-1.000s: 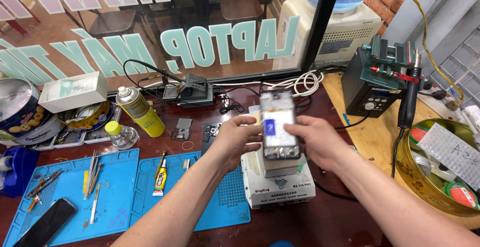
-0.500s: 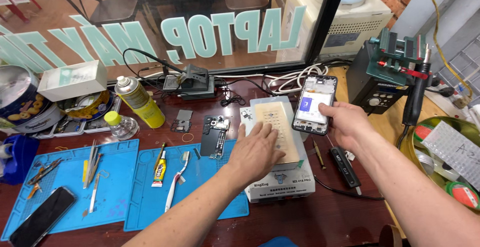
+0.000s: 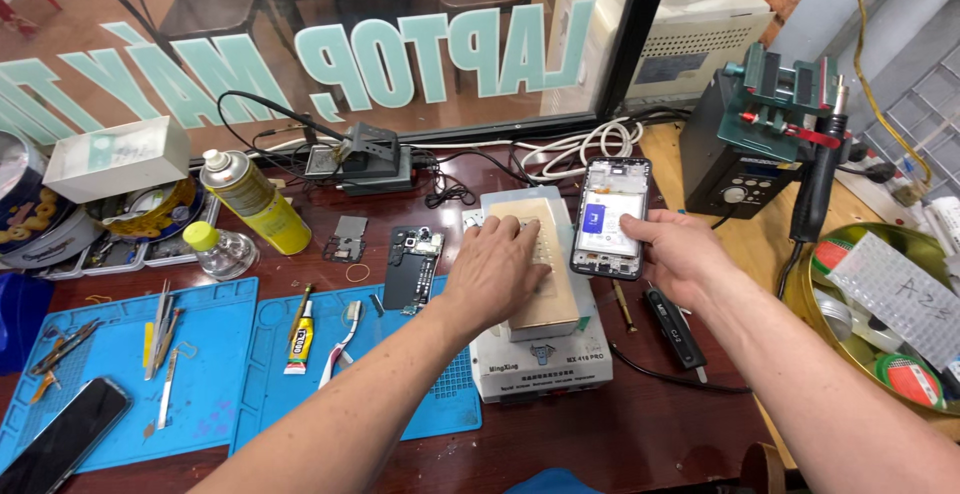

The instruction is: The person disassembles a smartphone, removes the back cover and internal components, cleans the screen with a spray and cloth, and reassembles the device by reconnecting the motherboard and battery.

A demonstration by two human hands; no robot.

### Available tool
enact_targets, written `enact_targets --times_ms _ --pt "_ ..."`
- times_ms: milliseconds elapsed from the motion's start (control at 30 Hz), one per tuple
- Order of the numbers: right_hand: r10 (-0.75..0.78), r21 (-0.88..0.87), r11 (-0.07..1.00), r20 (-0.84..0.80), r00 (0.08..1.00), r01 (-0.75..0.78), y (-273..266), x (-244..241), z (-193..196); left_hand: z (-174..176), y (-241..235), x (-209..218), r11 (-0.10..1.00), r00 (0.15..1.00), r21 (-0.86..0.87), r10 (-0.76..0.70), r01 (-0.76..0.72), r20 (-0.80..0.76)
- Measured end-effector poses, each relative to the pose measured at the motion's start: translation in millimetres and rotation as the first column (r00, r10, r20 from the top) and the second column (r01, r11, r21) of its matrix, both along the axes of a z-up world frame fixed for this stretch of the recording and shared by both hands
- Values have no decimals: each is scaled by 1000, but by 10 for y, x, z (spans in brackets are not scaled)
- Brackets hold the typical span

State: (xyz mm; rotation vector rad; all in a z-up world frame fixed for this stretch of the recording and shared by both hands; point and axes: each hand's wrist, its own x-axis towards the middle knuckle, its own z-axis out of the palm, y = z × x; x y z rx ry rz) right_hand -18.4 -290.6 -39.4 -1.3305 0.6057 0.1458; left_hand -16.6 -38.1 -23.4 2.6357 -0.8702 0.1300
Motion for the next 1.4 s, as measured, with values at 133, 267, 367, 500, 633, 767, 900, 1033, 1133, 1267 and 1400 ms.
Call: enact_targets --times_ms 133,267,367,500,633,767,900,1033,1133,1267,1400 --pt "40 19 999 2 999 -40 -86 -9 -12 -42 -51 33 999 1000 35 6 -6 26" --pt "35 54 998 24 999 -36 -147 -31 1 -88 -38 -32 1000 999 25 10 -11 47" --pt "38 64 997 23 999 -40 -142 -64 43 -112 -43 -51 999 999 -10 33 -33 24" --pt "121 12 993 10 993 -121 -1 -86 118 -162 34 -46 969 992 -214 129 -127 0" --pt "222 -107 970 18 975 -218 276 -108 177 -278 164 -121 819 913 -404 370 -408 -174" --pt "287 -191 939 -20 958 -285 616 -69 213 -370 197 -92 669 706 -328 427 -667 -565" --pt "314 -256 911 -76 946 -323 808 -13 216 -450 144 -102 677 700 -304 441 -670 -562" --pt "323 -329 889 -45 945 -320 884 -16 202 -474 137 -125 667 693 -316 425 -675 -583" --pt "318 -572 756 -104 943 -318 892 -54 205 -467 137 -137 664 689 -316 424 -678 -588" --pt "389 -844 450 -111 915 -293 890 -80 227 -444 127 -148 667 697 -327 414 -670 -585" --pt "393 -898 323 -161 905 -300 911 -70 226 -439 135 -163 672 699 -335 388 -660 -600"
